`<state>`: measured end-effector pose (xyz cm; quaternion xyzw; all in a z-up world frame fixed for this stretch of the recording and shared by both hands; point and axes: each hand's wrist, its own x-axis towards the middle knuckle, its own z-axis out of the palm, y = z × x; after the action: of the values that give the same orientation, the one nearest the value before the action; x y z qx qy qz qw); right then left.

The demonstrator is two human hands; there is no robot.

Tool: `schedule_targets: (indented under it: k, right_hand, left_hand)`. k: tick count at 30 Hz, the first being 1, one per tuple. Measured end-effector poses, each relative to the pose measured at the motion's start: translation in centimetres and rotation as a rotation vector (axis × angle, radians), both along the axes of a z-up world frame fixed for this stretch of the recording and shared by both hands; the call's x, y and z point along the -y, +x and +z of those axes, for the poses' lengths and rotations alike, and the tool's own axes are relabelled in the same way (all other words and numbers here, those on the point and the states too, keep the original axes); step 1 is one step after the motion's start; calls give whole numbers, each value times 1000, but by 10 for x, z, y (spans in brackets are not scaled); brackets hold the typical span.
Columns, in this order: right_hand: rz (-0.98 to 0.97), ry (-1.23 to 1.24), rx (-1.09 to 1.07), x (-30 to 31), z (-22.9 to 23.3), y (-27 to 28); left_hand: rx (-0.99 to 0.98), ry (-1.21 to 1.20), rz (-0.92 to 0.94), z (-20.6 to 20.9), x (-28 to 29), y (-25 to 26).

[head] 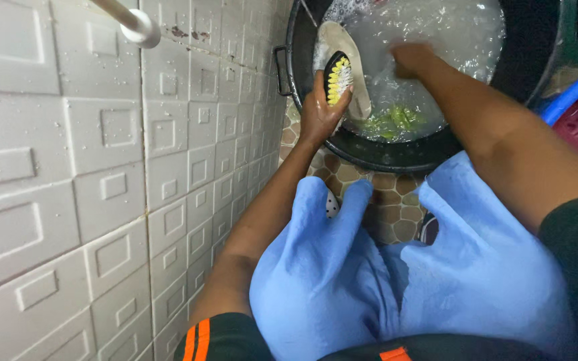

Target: The person scrubs a red canvas shoe with a brush in a black bucket of soapy water, rinses it under a tap, and then scrubs the insole separately. The shoe is handled one at a time, with repeated scrubbing and rinsing actions.

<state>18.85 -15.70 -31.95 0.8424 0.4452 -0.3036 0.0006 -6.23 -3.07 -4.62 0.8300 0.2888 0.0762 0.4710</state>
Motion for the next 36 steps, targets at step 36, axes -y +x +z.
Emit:
schedule_targets:
  k: [36]
  right_hand:
    - [-912, 587, -376, 56, -8, -59]
  left_hand:
    - [52, 201, 60, -47, -5, 12]
